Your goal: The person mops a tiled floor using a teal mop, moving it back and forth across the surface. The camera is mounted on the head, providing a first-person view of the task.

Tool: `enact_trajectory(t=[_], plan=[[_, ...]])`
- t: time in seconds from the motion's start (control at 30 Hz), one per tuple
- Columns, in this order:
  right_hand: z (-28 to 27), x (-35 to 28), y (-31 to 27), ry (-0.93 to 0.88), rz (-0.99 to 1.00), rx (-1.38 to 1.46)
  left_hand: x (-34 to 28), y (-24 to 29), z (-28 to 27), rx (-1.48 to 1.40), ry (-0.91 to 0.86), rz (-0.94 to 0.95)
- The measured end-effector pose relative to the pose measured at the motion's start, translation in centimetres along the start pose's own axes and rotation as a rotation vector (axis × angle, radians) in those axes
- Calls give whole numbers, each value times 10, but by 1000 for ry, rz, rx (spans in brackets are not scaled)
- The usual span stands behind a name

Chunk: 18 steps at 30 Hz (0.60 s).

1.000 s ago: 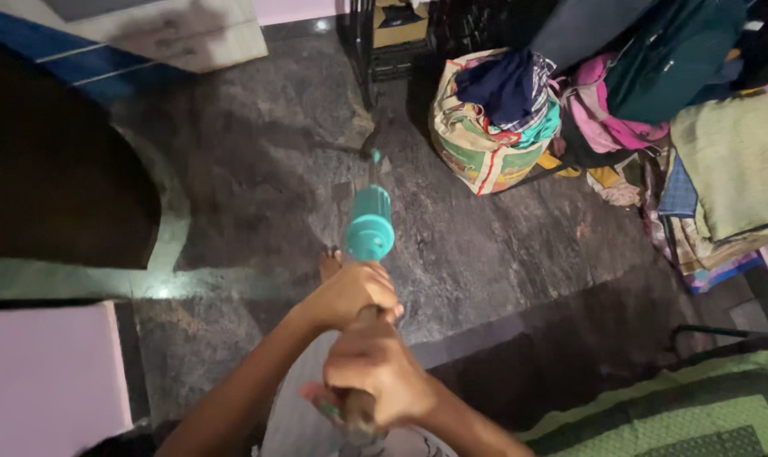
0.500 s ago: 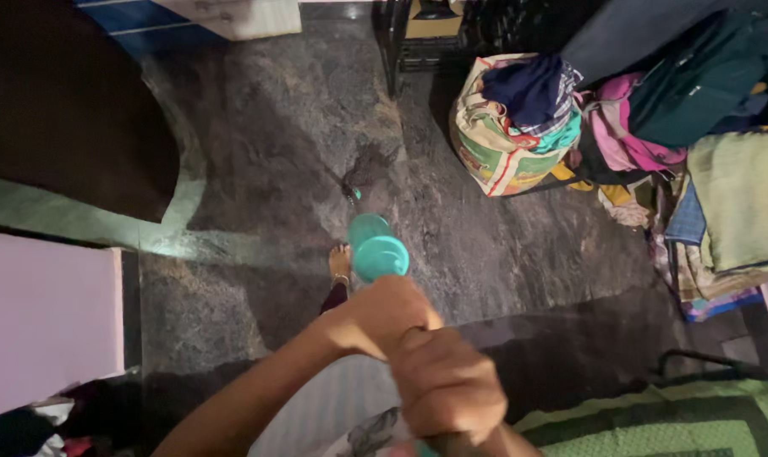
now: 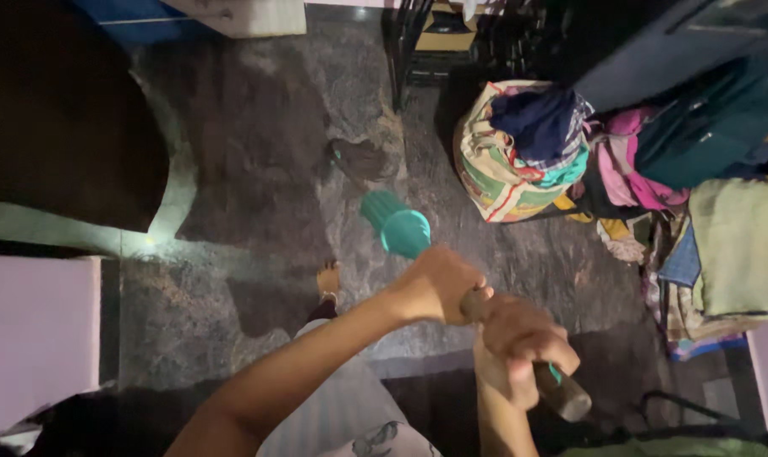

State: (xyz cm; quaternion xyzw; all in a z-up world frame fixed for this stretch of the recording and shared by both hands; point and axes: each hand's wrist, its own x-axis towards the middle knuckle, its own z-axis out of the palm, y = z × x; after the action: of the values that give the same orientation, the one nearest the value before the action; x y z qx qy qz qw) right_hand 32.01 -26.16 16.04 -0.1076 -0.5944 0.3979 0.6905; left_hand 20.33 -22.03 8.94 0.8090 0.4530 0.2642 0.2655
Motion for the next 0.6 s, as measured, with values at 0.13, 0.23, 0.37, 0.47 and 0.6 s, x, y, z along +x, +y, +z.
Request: enact_trajectory(t=[0.13, 0.23, 0.37, 0.47, 0.6], plan=[[-7, 15, 74, 83, 60, -12, 39, -70, -9, -71, 174, 76], [-8, 20, 135, 87, 135, -72, 58, -130, -15, -108, 320, 120], [-3, 28, 203, -81, 290, -252, 71, -209, -29, 13, 427, 110], [10, 33, 239, -259, 306, -497, 64, -253, -45, 41, 403, 59], [28, 33, 250, -268, 404, -339, 50, -266, -58, -8, 433, 42]])
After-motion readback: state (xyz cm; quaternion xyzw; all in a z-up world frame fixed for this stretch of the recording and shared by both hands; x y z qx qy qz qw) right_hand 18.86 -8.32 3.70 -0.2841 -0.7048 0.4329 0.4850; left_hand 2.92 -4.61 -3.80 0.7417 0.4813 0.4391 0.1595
